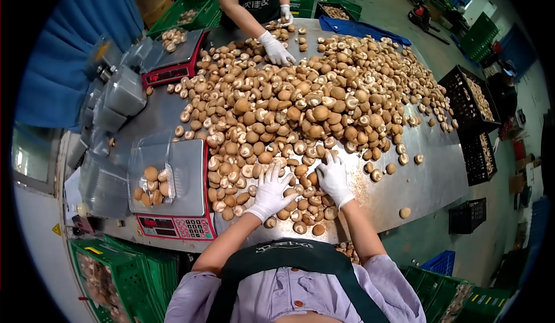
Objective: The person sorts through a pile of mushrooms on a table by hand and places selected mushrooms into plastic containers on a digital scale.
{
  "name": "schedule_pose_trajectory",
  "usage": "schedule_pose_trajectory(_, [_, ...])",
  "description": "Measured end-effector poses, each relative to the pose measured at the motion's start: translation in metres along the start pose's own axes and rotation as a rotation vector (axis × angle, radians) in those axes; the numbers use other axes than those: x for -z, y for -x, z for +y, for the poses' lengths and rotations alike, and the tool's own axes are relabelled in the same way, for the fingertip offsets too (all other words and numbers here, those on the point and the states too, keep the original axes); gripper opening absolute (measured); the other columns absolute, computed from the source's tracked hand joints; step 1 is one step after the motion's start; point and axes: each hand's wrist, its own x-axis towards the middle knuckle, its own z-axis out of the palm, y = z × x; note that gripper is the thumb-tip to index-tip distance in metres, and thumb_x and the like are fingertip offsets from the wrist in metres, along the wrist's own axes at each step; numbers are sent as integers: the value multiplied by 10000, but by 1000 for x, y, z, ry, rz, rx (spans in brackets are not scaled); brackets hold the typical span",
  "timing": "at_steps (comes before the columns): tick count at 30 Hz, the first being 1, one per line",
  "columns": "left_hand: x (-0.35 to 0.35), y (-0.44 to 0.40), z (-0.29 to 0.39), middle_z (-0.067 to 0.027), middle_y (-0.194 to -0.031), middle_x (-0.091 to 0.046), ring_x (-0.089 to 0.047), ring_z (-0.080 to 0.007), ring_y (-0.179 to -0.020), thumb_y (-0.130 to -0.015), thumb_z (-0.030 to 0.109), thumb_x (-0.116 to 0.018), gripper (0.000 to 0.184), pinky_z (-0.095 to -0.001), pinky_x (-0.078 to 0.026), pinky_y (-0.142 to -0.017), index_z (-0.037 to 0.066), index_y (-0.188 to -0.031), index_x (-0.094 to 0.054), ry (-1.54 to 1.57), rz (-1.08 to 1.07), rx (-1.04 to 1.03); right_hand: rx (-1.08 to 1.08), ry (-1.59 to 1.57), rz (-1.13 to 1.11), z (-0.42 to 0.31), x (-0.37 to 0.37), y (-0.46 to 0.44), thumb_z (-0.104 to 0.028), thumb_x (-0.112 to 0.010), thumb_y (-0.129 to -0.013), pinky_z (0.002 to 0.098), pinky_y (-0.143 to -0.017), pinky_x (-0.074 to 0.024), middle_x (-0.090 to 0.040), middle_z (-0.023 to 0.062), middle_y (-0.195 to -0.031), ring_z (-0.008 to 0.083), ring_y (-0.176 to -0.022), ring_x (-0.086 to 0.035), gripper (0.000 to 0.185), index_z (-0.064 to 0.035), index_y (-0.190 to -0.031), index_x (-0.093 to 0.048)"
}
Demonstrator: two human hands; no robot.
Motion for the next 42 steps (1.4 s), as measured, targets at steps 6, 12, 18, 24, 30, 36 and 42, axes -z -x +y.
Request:
schedule_pose_trajectory(6, [1,40,13,-184,-1262,-494,-463,-336,-1185,-806,514,-575,620,-535,-290,-996,128,-1288,-519,47,-49,-103,-8,-81,31,-3,6,34,-124,-621,-767,434,-929,-429,-629,106,-1101,319,-1122,-526,131,-68,-867,-685])
schedule_pose_trajectory(12, [0,51,16,-134,-1255,-515,-509,-275,-1124,-829,480,-573,488,-480,-319,-951,159,-1196,-583,39,35,-135,-298,-546,36,2,33,10,-103,-627,-815,349,-769,-521,-674,154,-927,293,-834,-656,161,-58,-959,-684])
schedule_pose_trajectory(18, [-4,43,14,-114,-1247,-533,-519,-268,-1122,-835,413,-582,414,-491,-315,-973,155,-1158,-593,164,19,-94,-225,-426,278,20,49,-83,-172,-655,-812,366,-807,-513,-669,119,-1003,290,-913,-644,295,-107,-1100,-638])
schedule_pose_trajectory(24, [4,41,13,-147,-1325,-492,-518,-317,-1143,-834,364,-609,408,-444,-378,-964,155,-1184,-590,267,-43,-68,-238,-95,144,8,34,-129,-234,-697,-758,401,-816,-498,-620,120,-1008,312,-975,-584,482,-104,-1197,-545])
schedule_pose_trajectory(30, [44,32,19,-140,-1361,-495,-584,-123,-1052,-869,186,-645,387,-216,-496,-757,74,-1234,-581,853,171,119,-528,-818,122,17,40,-81,-296,-721,-777,285,-783,-506,-685,81,-980,170,-866,-645,421,-105,-1142,-632])
schedule_pose_trajectory(36, [39,17,25,-106,-1319,-492,-527,-246,-1172,-972,387,-453,533,-428,-483,-913,78,-1391,-335,2141,-215,602,-303,-862,-469,-37,87,-19,-365,-717,-800,350,-936,-465,-627,90,-1178,209,-1095,-573,542,-132,-1266,-566])
schedule_pose_trajectory(42, [-1,27,27,-79,-1048,-613,-603,-200,-903,-925,206,-536,247,-339,-500,-676,59,-1123,-538,2281,-247,943,-437,-563,-139,9,77,-32,-237,-683,-783,380,-915,-474,-629,170,-1147,300,-1037,-609,420,-99,-1174,-615])
